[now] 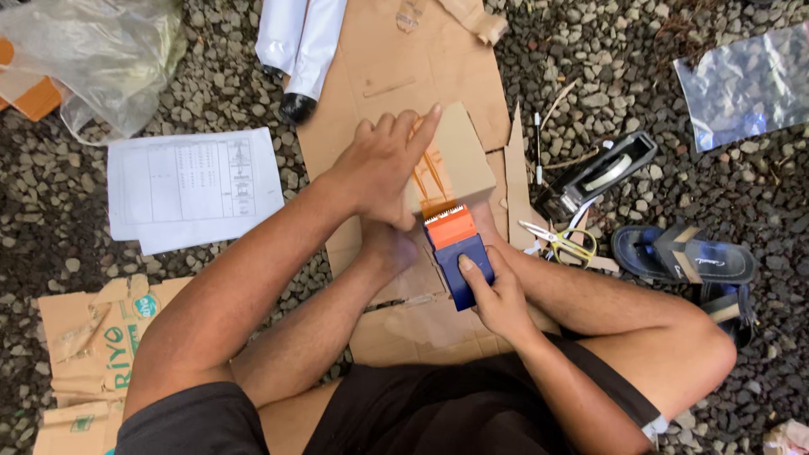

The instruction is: The person assembles a small cardboard box on a gravel surface. They fold the flaps, apply orange packing tape to seal the seams, and use scissors to trim excess cardboard and tape. The person works on a single box, repeatedly adjusting and taping it until it is fully sealed.

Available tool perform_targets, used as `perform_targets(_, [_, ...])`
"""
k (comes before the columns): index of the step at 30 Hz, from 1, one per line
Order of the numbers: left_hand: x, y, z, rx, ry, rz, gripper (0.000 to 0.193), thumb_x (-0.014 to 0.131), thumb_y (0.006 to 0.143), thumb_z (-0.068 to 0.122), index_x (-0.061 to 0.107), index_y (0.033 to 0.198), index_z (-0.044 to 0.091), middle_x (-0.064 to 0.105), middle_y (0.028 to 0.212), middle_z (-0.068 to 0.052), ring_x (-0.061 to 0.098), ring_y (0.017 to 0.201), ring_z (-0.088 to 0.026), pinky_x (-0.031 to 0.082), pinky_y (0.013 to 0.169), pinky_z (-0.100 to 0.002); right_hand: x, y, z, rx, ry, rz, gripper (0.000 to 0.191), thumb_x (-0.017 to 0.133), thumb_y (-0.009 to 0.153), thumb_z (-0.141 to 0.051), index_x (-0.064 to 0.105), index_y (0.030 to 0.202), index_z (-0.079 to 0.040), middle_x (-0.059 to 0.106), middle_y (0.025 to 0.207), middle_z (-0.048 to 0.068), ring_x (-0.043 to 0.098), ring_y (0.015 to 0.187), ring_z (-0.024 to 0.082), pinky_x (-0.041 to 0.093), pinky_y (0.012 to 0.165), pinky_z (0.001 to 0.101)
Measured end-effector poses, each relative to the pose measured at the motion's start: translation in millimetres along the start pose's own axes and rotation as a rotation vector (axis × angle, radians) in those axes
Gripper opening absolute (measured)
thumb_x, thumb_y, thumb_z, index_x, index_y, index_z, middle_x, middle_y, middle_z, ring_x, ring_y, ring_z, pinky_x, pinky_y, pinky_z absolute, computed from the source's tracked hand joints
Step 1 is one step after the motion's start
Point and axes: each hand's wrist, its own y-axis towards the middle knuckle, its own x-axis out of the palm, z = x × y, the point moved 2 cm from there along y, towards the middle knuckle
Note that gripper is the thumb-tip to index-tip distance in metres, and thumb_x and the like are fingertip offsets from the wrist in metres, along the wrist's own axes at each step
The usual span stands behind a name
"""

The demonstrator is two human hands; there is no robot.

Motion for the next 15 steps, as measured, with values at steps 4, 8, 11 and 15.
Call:
perform_targets(4, [5, -2, 6, -0.065, -0.004, -0.036, 0.146, 0.090, 0.038, 0.043, 0.019, 0.158, -0.003, 0.048, 0.129, -0.022, 0.051, 0.109, -0.037, 0.041, 0.082, -0.049, 2, -10, 30, -0.114, -0.047, 0.017, 0.030, 0.060, 0.104, -0.029, 0.066, 0.106, 0.000, 0.067, 0.075, 0.004, 0.062, 0.063, 0.008, 0.053, 0.057, 0.0261])
perform_targets(8, [8, 1, 9, -0.115, 0.018, -0.081, 0.152, 0.092, 0.035, 0.041, 0.014, 0.159, 0.000, 0.046, 0.132, -0.022, 0.048, 0.113, -0.037, 0.040, 0.085, -0.049, 5, -13, 66, -0.030, -0.007, 0.028, 0.030, 0.061, 0.100, -0.030, 0.064, 0.104, 0.000, 0.066, 0.074, 0.005, 0.063, 0.062, 0.010, 0.055, 0.057, 0.0283])
perform_targets(11, [10, 2, 11, -0.134, 0.029, -0.117, 0.155, 0.093, 0.035, 0.041, 0.010, 0.160, 0.000, 0.044, 0.135, -0.023, 0.047, 0.115, -0.039, 0.040, 0.087, -0.050, 6, -6, 77, -0.169, -0.134, 0.047, 0.032, 0.063, 0.104, -0.030, 0.066, 0.101, 0.002, 0.065, 0.073, 0.007, 0.060, 0.066, 0.010, 0.051, 0.060, 0.0284])
perform_targets(15, [11, 0, 15, -0.125, 0.075, -0.139, 0.160, 0.094, 0.034, 0.048, 0.006, 0.159, 0.000, 0.042, 0.136, -0.024, 0.046, 0.115, -0.039, 0.038, 0.090, -0.054, 9, 6, 82, 0.050, -0.021, 0.019, 0.034, 0.062, 0.100, -0.033, 0.065, 0.094, 0.001, 0.065, 0.067, 0.005, 0.063, 0.057, 0.011, 0.051, 0.052, 0.0288])
